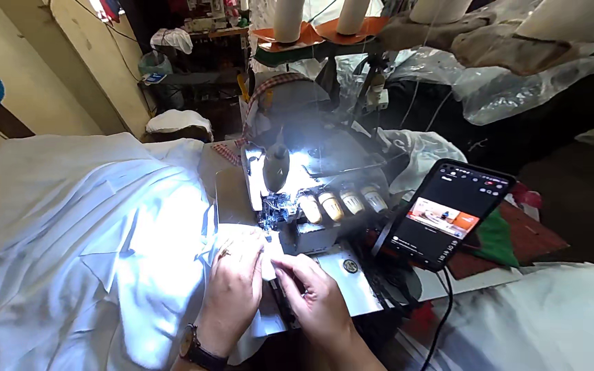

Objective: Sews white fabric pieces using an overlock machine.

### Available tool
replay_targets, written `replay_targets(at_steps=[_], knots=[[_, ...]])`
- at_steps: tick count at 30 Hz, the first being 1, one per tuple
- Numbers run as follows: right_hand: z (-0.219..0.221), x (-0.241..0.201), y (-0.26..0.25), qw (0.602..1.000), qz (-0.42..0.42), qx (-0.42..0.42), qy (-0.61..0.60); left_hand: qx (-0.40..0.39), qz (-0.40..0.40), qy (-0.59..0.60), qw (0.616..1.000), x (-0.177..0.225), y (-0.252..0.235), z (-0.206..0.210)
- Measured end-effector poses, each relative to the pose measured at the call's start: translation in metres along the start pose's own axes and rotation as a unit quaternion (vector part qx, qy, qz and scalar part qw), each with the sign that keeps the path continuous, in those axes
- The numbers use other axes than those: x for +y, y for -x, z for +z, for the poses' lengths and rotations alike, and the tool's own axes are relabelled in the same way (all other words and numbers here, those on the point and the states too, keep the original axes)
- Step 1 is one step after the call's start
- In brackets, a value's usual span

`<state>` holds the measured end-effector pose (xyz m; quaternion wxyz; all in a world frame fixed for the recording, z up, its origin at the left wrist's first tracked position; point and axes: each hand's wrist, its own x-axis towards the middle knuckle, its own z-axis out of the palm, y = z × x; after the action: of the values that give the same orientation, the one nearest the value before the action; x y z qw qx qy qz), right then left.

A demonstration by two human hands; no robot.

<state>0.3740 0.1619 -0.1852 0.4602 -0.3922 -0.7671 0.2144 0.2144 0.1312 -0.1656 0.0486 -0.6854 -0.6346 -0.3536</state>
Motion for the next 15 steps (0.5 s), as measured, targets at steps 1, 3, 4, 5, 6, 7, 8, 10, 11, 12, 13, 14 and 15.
replay_targets(at_steps=[1, 3, 4, 5, 6, 7, 8, 10, 11, 12, 13, 14, 15], knots=[[-0.001, -0.004, 0.000, 1.000, -0.005, 0.001, 0.024, -0.011, 0.000, 0.004, 1.000, -0.001, -0.001, -0.002], [0.000, -0.011, 0.000, 0.998, -0.013, 0.002, 0.061, -0.031, -0.002, 0.009, 0.999, -0.004, -0.008, -0.006], [0.002, -0.016, 0.000, 0.997, -0.017, 0.000, 0.077, -0.048, -0.010, 0.014, 0.999, -0.006, -0.013, -0.009], [0.004, -0.020, -0.001, 0.996, -0.020, -0.005, 0.090, -0.070, -0.025, 0.023, 0.997, -0.009, -0.020, -0.012], [0.007, -0.025, -0.002, 0.995, -0.023, -0.013, 0.099, -0.088, -0.042, 0.033, 0.995, -0.014, -0.028, -0.013], [0.008, -0.030, -0.003, 0.994, -0.025, -0.024, 0.106, -0.103, -0.056, 0.044, 0.992, -0.019, -0.036, -0.014], [0.010, -0.034, -0.004, 0.993, -0.025, -0.034, 0.110, -0.110, -0.069, 0.055, 0.990, -0.025, -0.046, -0.014], [0.011, -0.040, -0.006, 0.992, -0.026, -0.050, 0.112, -0.102, -0.093, 0.056, 0.989, -0.036, -0.062, -0.014], [0.011, -0.041, -0.006, 0.992, -0.023, -0.058, 0.108, -0.083, -0.097, 0.047, 0.991, -0.042, -0.067, -0.011], [0.009, -0.041, -0.005, 0.993, -0.015, -0.068, 0.098, -0.063, -0.105, 0.039, 0.992, -0.048, -0.069, -0.008], [0.007, -0.041, -0.005, 0.993, -0.002, -0.084, 0.082, -0.050, -0.113, 0.032, 0.992, -0.053, -0.070, -0.005], [0.004, -0.040, -0.006, 0.993, 0.014, -0.098, 0.062, -0.043, -0.130, 0.029, 0.990, -0.056, -0.070, -0.003], [0.001, -0.038, -0.007, 0.993, 0.032, -0.108, 0.040, -0.045, -0.157, 0.033, 0.986, -0.055, -0.068, -0.005]])
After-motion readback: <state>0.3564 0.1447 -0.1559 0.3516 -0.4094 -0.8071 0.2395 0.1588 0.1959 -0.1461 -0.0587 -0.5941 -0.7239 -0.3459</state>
